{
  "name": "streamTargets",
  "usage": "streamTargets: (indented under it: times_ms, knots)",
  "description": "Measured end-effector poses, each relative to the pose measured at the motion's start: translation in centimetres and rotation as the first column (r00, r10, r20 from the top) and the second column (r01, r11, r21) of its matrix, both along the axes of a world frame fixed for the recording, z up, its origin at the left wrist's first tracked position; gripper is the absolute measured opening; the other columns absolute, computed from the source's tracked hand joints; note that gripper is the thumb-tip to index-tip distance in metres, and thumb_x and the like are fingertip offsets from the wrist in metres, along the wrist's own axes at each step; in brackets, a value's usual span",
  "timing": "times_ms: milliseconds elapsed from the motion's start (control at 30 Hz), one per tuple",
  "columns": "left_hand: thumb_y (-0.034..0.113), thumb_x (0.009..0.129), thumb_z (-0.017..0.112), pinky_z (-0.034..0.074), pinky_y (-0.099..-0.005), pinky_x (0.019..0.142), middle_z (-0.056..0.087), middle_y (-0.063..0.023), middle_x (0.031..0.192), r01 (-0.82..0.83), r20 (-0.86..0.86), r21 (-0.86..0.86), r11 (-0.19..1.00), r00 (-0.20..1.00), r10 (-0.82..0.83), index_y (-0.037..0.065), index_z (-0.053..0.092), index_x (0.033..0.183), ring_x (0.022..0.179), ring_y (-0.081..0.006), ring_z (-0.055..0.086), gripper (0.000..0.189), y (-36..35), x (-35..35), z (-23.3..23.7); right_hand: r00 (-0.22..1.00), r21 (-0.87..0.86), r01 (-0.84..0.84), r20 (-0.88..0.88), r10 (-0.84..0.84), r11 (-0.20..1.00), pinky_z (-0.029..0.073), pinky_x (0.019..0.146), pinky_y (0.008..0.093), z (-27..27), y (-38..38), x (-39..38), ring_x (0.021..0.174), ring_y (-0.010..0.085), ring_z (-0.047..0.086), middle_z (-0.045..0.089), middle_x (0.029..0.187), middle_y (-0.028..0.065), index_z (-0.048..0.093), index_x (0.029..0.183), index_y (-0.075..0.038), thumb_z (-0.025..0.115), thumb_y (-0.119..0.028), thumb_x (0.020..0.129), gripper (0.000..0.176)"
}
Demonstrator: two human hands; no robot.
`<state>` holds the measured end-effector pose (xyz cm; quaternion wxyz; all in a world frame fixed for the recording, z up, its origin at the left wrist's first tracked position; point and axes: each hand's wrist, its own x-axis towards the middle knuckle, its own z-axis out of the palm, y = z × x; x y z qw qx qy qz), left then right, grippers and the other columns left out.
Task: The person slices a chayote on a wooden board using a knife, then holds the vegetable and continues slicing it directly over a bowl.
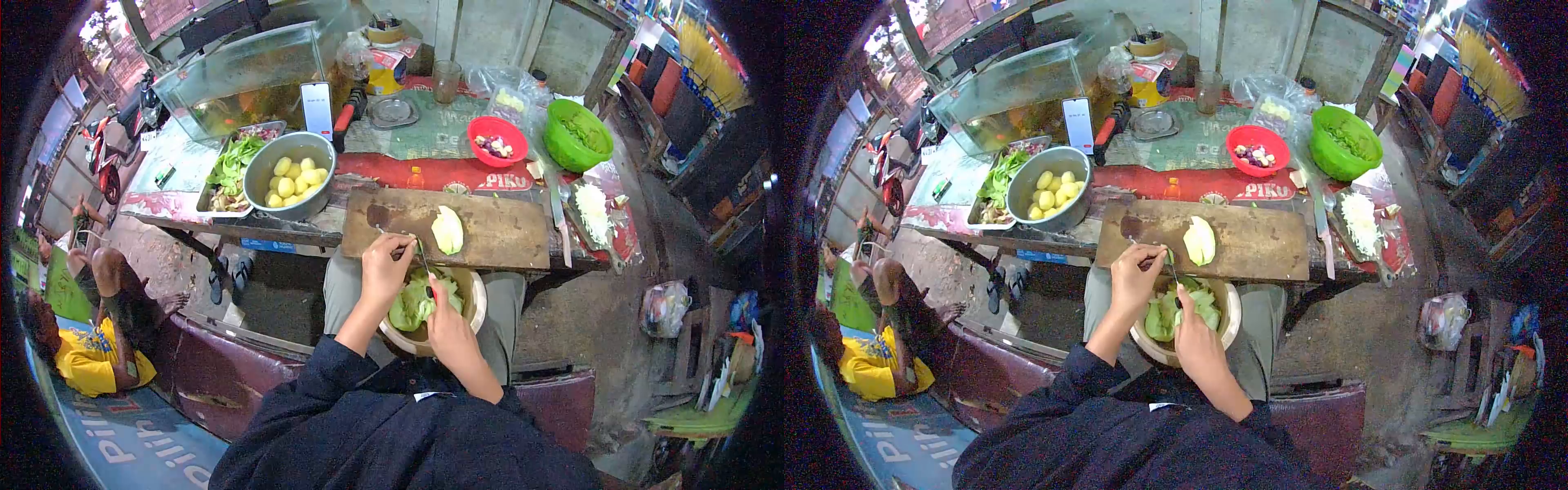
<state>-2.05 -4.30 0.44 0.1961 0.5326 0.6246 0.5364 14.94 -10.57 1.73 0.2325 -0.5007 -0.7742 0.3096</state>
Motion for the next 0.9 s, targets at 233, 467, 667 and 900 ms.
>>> streamTargets:
  times_ms: [233, 467, 667, 900]
  knots:
    - [0.007, 0.089, 0.074, 0.06, -0.0308, 0.072, 0.074, -0.0141, 0.094, -0.013, 0.024, -0.06, 0.998, 1.0, 0.014, -0.004, 0.076, 0.094, 0.079, -0.0225, 0.075, 0.011, 0.2, 0.0, 1.1, 1.0, -0.073, 0.031, 0.005, -0.031, 0.997, 0.051, 0.082, 0.0584, 1.0, 0.2, 1.0, 0.092, 0.0516, 0.065, 0.065, 0.105, 0.0363, 0.023, 0.156, -0.01, 0.049, -0.004, 0.096, 0.066]
    - [0.006, 0.088, 0.075, 0.06, -0.0301, 0.073, 0.074, -0.0143, 0.094, 0.013, 0.125, -0.109, 0.994, 0.992, 0.0, -0.004, 0.076, 0.096, 0.08, -0.0219, 0.075, 0.013, 0.2, 0.0, 1.2, 1.0, -0.136, 0.016, 0.004, -0.015, 0.991, 0.051, 0.08, 0.06, 1.9, -0.4, -0.4, 0.09, 0.0519, 0.066, 0.066, 0.104, 0.0356, 0.024, 0.156, -0.011, 0.05, -0.004, 0.095, 0.066]
    - [0.007, 0.09, 0.075, 0.058, -0.0267, 0.072, 0.075, -0.0112, 0.094, -0.015, 0.055, -0.103, 0.995, 0.998, 0.021, -0.003, 0.077, 0.098, 0.082, -0.0145, 0.073, 0.014, 0.0, 0.0, 1.1, 0.997, -0.181, 0.04, 0.074, -0.027, 0.983, 0.05, 0.079, 0.0612, 1.6, 0.9, -1.4, 0.089, 0.0529, 0.065, 0.066, 0.098, 0.035, 0.024, 0.155, -0.011, 0.05, -0.005, 0.096, 0.065]
    - [0.008, 0.089, 0.074, 0.059, -0.0292, 0.074, 0.075, -0.0155, 0.094, 0.0, 0.081, -0.13, 0.991, 0.997, 0.01, -0.004, 0.076, 0.097, 0.081, -0.0213, 0.075, 0.015, 0.1, -0.4, 0.9, 0.994, -0.073, 0.017, -0.104, -0.024, 0.997, 0.047, 0.092, 0.0573, 1.5, 0.0, 0.9, 0.105, 0.0533, 0.061, 0.058, 0.124, 0.0379, 0.025, 0.154, -0.007, 0.043, -0.001, 0.098, 0.059]
